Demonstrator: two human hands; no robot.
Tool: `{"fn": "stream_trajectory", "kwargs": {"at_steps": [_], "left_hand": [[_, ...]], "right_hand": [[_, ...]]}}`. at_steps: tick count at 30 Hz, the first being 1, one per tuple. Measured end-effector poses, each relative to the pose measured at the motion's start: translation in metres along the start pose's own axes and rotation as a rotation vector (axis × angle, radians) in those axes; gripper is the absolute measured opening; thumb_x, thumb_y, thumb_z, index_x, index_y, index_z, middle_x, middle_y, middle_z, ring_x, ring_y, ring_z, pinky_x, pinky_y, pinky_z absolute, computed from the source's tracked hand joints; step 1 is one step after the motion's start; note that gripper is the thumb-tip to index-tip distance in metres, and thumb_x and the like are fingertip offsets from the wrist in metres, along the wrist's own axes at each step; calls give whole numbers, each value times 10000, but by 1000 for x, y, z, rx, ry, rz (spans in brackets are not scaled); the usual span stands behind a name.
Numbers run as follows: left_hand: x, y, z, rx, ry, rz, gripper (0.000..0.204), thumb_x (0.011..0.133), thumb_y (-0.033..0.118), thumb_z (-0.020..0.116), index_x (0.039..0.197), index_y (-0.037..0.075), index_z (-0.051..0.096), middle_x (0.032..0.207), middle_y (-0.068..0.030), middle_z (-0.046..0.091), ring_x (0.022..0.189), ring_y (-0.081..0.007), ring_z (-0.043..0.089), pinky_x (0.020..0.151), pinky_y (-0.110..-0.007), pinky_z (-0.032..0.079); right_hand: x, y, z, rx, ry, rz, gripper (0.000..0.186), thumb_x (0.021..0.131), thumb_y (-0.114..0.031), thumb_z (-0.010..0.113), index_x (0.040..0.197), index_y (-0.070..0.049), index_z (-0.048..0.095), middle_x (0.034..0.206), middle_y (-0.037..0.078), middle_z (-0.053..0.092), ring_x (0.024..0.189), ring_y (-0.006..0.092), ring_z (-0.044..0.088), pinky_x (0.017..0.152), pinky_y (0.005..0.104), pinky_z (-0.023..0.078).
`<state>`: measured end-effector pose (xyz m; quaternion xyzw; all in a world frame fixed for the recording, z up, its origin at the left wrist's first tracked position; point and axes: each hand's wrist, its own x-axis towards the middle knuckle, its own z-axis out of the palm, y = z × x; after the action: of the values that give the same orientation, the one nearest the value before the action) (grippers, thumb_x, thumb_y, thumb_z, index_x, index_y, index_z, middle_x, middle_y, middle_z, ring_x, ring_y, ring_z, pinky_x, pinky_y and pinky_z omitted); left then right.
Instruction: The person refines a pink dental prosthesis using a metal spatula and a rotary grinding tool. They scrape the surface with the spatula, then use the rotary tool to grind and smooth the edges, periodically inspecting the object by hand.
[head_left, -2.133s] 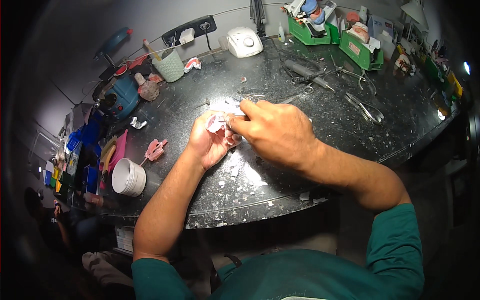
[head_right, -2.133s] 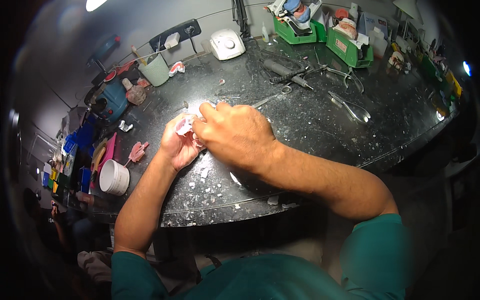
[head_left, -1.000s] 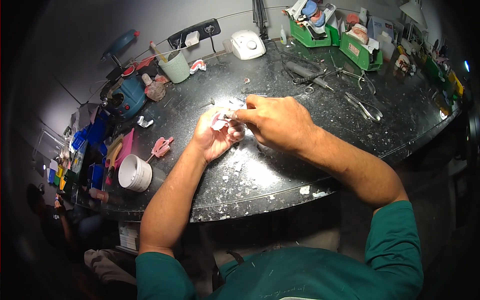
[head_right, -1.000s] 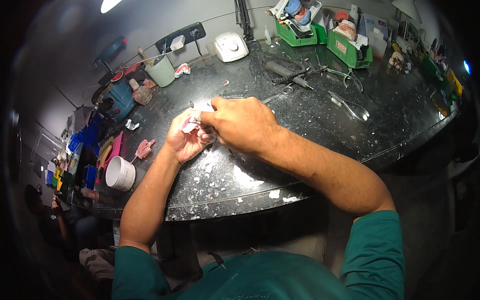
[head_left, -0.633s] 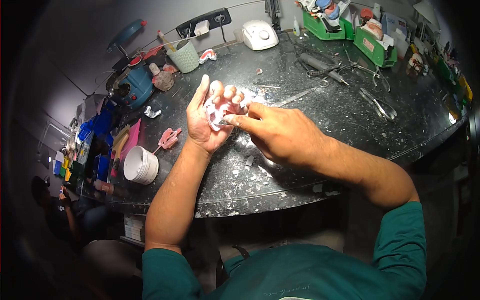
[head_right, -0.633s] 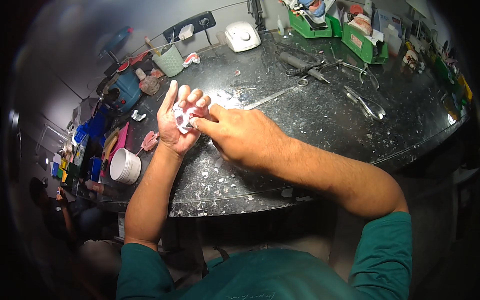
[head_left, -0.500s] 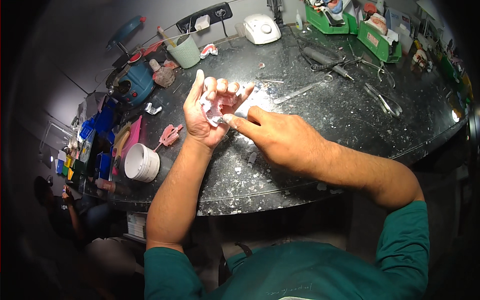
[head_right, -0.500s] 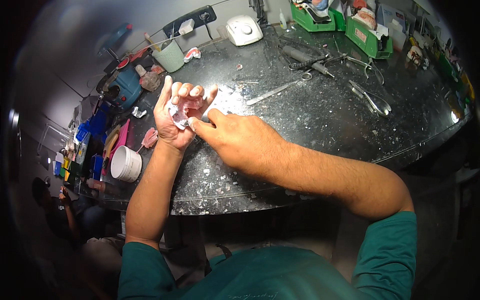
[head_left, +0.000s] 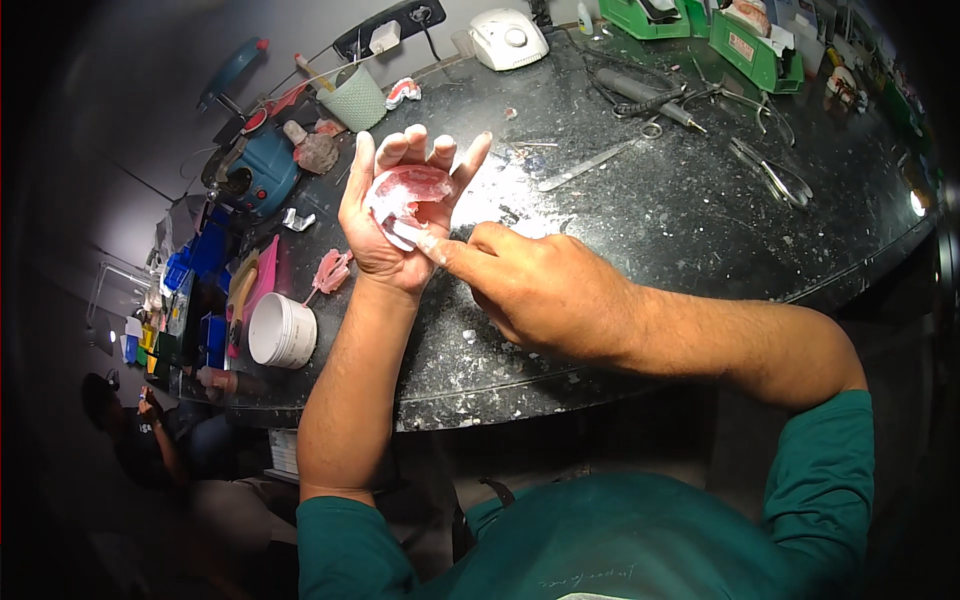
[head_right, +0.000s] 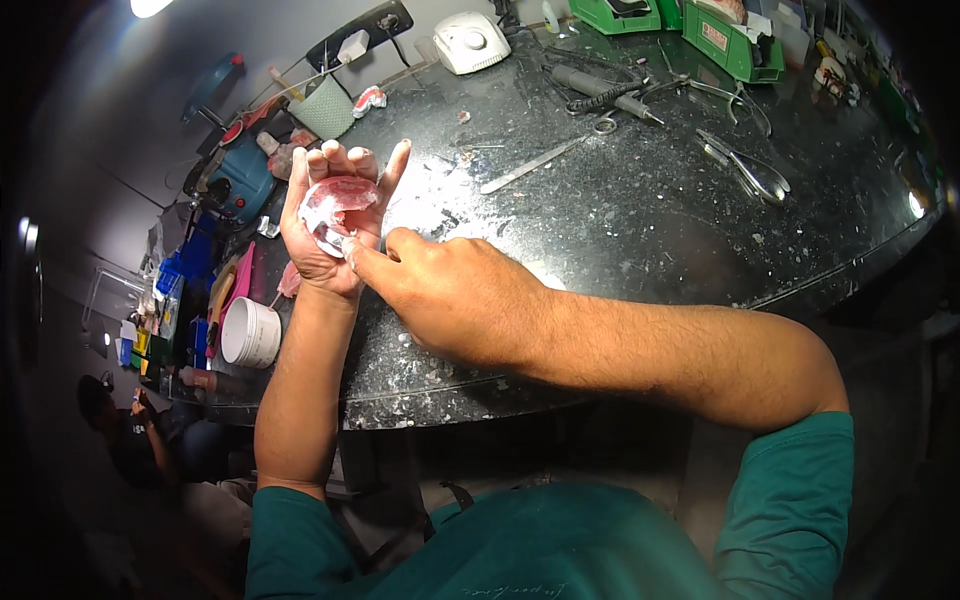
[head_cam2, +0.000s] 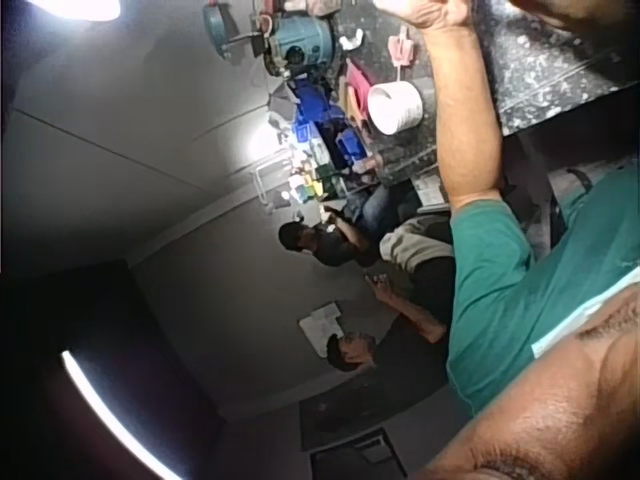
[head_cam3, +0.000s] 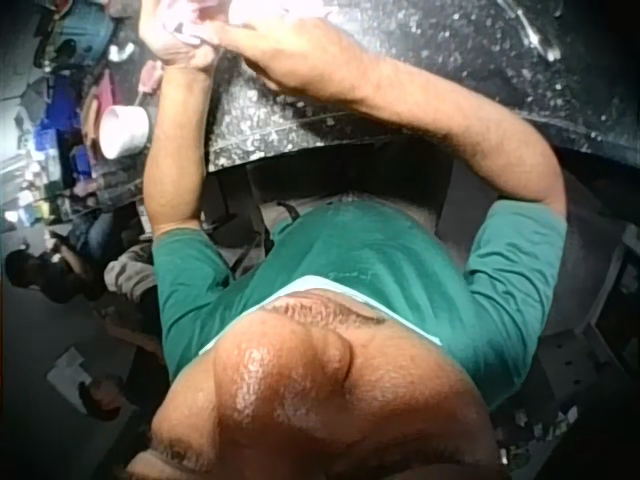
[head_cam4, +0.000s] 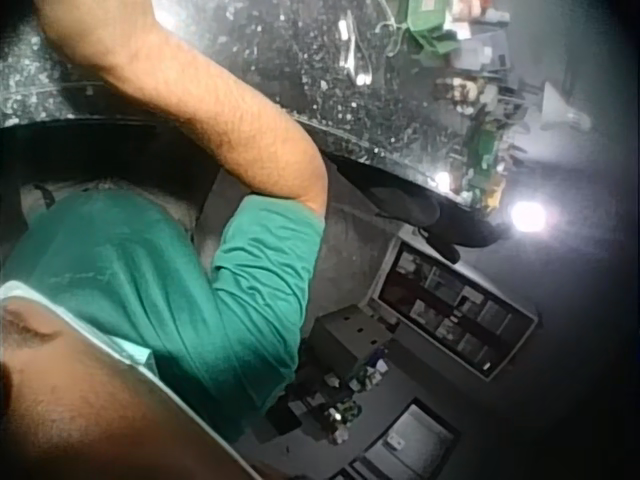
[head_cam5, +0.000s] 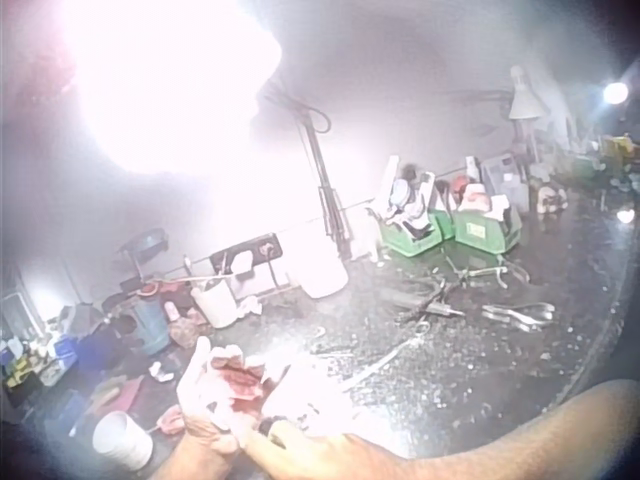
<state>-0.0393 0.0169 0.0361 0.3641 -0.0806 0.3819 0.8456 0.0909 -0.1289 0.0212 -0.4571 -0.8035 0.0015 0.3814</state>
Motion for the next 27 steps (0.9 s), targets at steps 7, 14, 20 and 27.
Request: {"fn": "stream_trajectory", "kwargs": {"at_steps": [7, 14, 20, 27], "left_hand": [[0, -2, 3, -27, 48, 26, 467, 1058, 361, 401, 867, 67, 708, 971, -96, 736, 955, -295, 691, 1140, -608, 343], [1, -6, 5, -139, 163, 124, 405, 1040, 271, 460, 728, 47, 588, 854, -127, 685, 918, -299, 667, 1145, -595, 357], [3, -10, 8, -88, 226, 174, 392, 1030, 239, 472, 694, 52, 550, 763, -117, 632, 857, -286, 644, 1133, -596, 376], [4, -1, 9, -90, 172, 157, 403, 1031, 244, 476, 675, 65, 541, 745, -99, 633, 848, -282, 649, 1149, -621, 340]], "right_hand": [[-1, 0, 2, -8, -10, -14, 414, 825, -56, 594, 1218, 56, 529, 908, 205, 603, 629, 351, 686, 548, 425, 587], [4, -4, 9, 48, 0, 29, 363, 818, -36, 596, 1167, 40, 530, 961, 221, 599, 666, 374, 686, 576, 443, 592], [10, -3, 19, 192, 174, 17, 369, 812, -29, 618, 1165, 9, 517, 942, 208, 609, 726, 384, 683, 629, 456, 586], [15, 6, 12, 152, 151, -20, 318, 826, -61, 636, 1129, -3, 557, 900, 198, 618, 726, 372, 684, 629, 451, 584]]}}
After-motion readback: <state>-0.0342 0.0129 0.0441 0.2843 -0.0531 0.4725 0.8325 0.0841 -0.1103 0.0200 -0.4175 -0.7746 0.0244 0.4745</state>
